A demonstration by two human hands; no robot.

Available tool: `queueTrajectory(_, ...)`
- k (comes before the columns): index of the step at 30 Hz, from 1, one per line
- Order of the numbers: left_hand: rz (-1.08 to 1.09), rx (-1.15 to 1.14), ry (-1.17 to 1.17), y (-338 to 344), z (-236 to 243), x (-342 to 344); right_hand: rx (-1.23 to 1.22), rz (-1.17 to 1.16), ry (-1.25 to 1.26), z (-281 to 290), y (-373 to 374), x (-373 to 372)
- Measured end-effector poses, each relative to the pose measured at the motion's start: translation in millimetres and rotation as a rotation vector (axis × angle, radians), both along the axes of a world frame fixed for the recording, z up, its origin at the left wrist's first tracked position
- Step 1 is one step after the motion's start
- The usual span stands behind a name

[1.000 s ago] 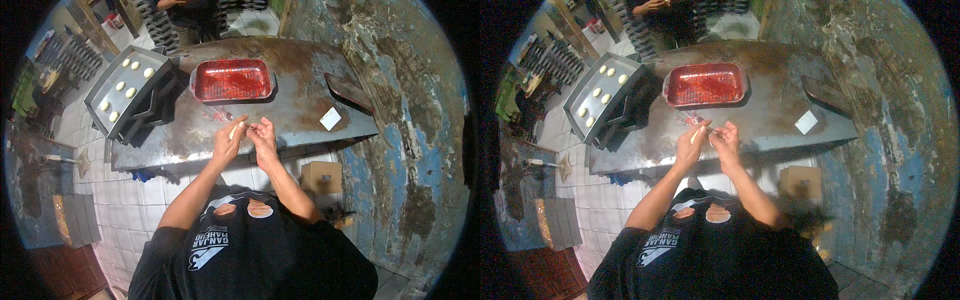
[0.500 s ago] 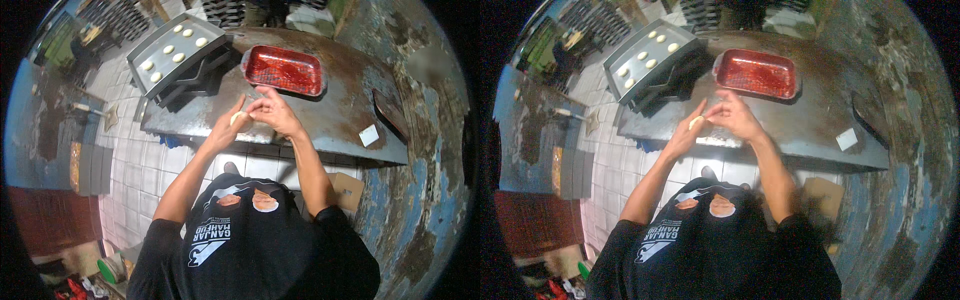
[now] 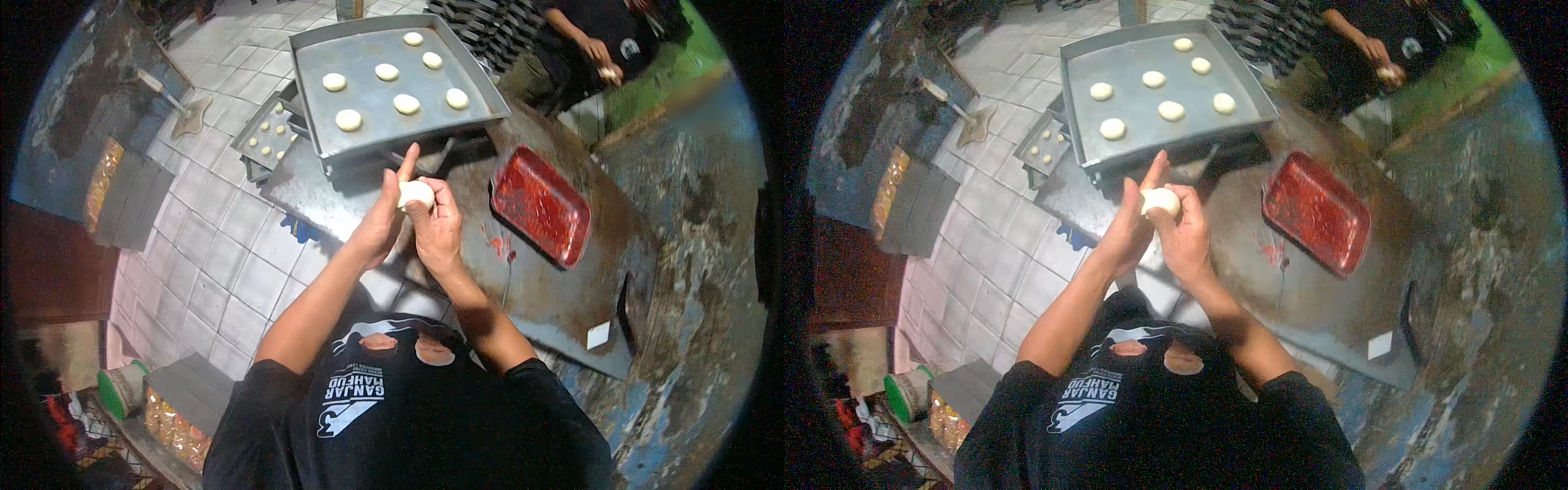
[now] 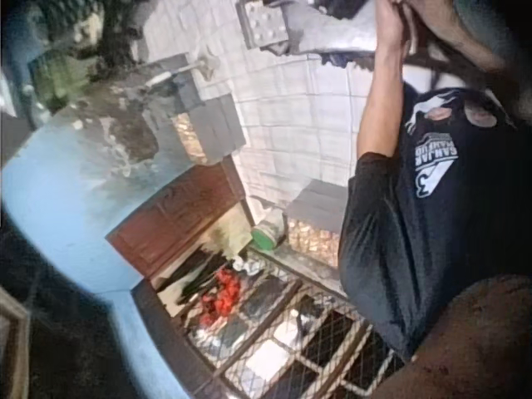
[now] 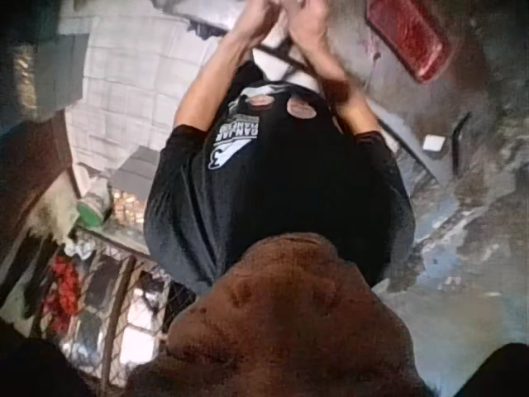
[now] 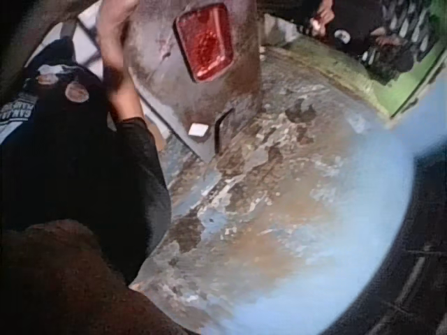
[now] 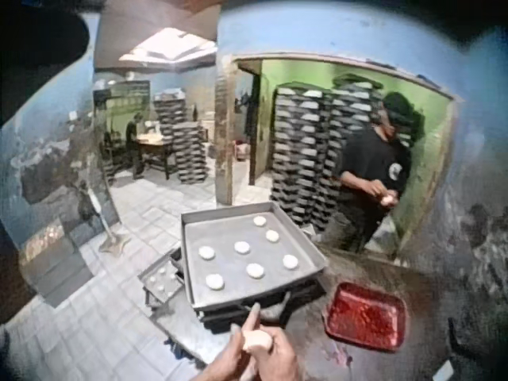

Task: The person prepares dough rolls by flattening small pieces of dough, adding a red filling, and shaping them into rounds before placing them on a tray.

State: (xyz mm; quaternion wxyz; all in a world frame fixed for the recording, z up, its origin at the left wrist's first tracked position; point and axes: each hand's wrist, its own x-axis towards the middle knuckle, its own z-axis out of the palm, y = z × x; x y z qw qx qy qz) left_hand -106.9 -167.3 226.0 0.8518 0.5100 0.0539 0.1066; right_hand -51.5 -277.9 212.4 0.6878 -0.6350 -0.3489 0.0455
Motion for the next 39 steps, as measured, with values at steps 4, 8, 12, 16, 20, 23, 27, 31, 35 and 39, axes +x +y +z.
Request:
queueTrajectory(4,0.269,0.141,0.052,90,5,20,0.044,0.311,0.910,29,104,14)
queueTrajectory(8,0.411,-0.087,0.102,185,8,36,-0.229,0.581,0.928,44,210,85)
queueTrajectory(12,0.627,0.155,0.008,256,-3,23,-0.535,0.067,0.152,21,334,198)
queueTrajectory(16,0.632,0.099,0.374,315,-70,-35,-0.587,-0.069,-0.587,-45,413,278)
queueTrajectory(20,0.762,0.280,0.694,332,-140,-143,-0.865,0.190,-0.951,-75,450,298)
queueTrajectory(23,0.831,0.253,0.830,326,-156,-182,-0.731,0.190,-0.983,-102,445,301)
queueTrajectory(27,0.867,0.149,0.829,321,-163,-182,-0.928,0.317,-0.852,-74,455,317)
queueTrajectory(31,0.906,0.217,0.736,307,-148,-185,-0.911,-0.078,-0.189,-13,447,361)
queueTrajectory(35,0.769,0.341,0.678,301,-146,-165,-0.732,-0.428,-0.707,-81,409,407)
queueTrajectory(39,0.719,0.454,0.554,285,-126,-144,-0.529,-0.065,-0.326,-41,383,317)
